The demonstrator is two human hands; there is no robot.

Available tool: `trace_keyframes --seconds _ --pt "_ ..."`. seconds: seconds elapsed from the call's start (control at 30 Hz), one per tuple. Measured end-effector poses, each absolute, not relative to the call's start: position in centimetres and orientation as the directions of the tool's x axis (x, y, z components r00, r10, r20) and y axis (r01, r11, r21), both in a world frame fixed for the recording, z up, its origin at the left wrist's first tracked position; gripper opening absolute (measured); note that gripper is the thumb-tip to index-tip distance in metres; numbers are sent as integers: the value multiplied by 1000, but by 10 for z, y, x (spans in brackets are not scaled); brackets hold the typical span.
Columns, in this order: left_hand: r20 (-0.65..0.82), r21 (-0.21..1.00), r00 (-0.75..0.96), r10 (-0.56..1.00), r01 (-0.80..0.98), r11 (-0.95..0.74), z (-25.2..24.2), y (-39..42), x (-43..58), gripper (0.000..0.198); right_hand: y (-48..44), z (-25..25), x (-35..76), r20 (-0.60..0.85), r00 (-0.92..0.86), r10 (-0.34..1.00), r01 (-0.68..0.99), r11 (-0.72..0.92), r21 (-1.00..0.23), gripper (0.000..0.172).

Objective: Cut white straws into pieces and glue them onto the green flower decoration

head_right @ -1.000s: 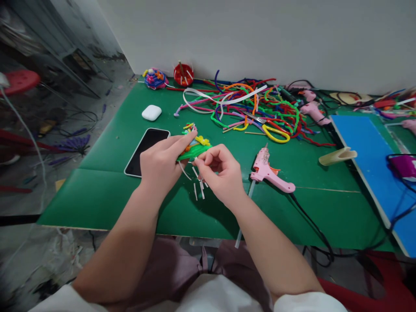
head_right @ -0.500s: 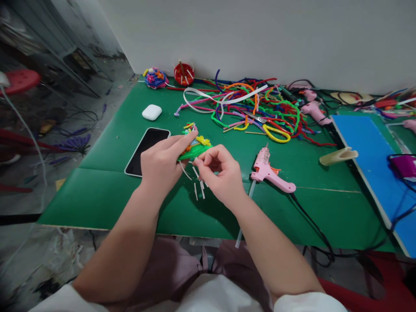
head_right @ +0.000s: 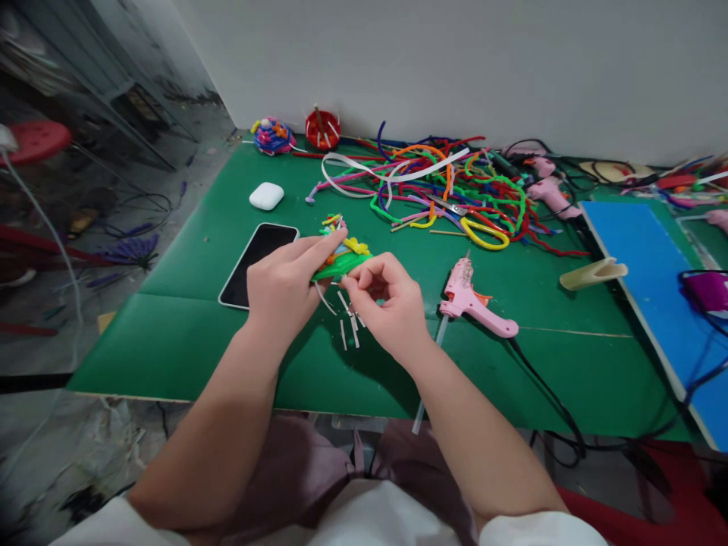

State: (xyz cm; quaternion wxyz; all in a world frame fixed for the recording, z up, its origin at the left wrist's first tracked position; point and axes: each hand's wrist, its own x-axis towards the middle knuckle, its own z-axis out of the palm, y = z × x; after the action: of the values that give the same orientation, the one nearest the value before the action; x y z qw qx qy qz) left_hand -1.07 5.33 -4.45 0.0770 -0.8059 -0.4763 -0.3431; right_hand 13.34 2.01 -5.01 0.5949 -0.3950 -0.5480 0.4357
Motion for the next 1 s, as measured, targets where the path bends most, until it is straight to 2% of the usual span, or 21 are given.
trace_keyframes --seconds 0.57,0.8,1.0 --pt "594 249 288 751 822 -512 -43 55 -13 42 17 -45 133 265 14 964 -133 265 -955 16" --pt "589 288 258 766 818 -498 -42 56 -19 43 17 -46 135 194 15 981 -32 195 -980 7" --pt "608 253 262 749 831 -496 -38 56 -23 45 19 -47 134 138 -29 990 40 139 -990 17"
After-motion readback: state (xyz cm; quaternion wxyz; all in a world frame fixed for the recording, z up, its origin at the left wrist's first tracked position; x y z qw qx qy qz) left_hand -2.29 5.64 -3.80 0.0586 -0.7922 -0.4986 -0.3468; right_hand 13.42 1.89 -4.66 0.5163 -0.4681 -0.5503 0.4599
